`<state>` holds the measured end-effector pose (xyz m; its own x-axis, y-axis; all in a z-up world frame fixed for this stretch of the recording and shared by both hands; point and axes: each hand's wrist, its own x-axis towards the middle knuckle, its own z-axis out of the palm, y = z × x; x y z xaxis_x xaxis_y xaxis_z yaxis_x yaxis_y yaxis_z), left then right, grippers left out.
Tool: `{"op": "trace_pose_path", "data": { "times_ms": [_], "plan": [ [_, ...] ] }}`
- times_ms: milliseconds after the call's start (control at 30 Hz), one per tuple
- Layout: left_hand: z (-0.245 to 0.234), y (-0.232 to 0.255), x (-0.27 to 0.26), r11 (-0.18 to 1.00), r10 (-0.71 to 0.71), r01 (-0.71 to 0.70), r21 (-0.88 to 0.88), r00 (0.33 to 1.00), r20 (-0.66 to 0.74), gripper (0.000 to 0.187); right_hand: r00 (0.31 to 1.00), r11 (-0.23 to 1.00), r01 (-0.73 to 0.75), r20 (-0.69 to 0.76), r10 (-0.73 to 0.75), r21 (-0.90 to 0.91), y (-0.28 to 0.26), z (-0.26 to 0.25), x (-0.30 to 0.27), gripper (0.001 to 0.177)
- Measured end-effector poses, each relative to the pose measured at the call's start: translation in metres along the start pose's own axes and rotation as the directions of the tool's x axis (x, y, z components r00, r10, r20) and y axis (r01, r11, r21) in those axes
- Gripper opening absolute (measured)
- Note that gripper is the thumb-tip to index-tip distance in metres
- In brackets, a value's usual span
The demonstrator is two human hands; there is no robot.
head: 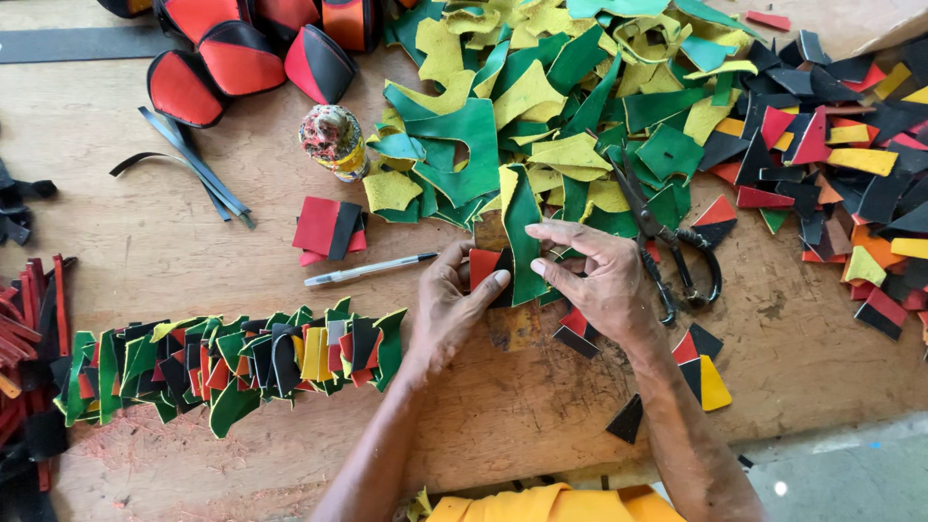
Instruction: The person uses shears to cut small pieces of green, yellow, red, and black leather on a wooden workbench. They repeatedly pick up pieces, trim them to shape, and place them into a growing stack of cut pieces.
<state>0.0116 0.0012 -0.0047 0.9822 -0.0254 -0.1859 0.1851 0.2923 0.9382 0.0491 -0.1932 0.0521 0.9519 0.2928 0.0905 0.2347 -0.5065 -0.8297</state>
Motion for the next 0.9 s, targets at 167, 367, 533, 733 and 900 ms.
{"op": "trace_pose_path", "data": {
  "times_ms": [167, 367, 533, 733, 900],
  "plan": [
    [0.003, -0.003, 0.000, 0.997, 0.025, -0.022, 0.070, 0.999, -0.039, 0.029, 1.000, 0.997, 0.025, 0.006, -0.026, 0.070, 0.003, 0.000, 0.000, 0.042],
    [0.002, -0.005, 0.000, 0.999, 0.032, -0.031, 0.027, 0.999, -0.022, 0.029, 1.000, 0.998, -0.014, 0.010, 0.013, 0.063, 0.012, 0.003, -0.002, 0.044],
    [0.003, 0.000, 0.000, 0.999, 0.007, -0.006, 0.049, 1.000, -0.026, 0.030, 1.000, 0.986, 0.010, 0.003, -0.011, 0.167, 0.015, 0.005, -0.002, 0.045],
    [0.004, 0.007, -0.005, 0.977, 0.091, -0.080, 0.196, 0.995, -0.050, 0.032, 1.000, 0.981, 0.006, -0.011, -0.004, 0.195, 0.016, 0.008, -0.003, 0.044],
    [0.019, 0.013, -0.014, 0.561, 0.463, -0.263, 0.785, 0.886, -0.034, 0.039, 1.000, 0.954, -0.029, -0.002, 0.031, 0.297, 0.016, 0.004, -0.004, 0.044]
  ]
}}
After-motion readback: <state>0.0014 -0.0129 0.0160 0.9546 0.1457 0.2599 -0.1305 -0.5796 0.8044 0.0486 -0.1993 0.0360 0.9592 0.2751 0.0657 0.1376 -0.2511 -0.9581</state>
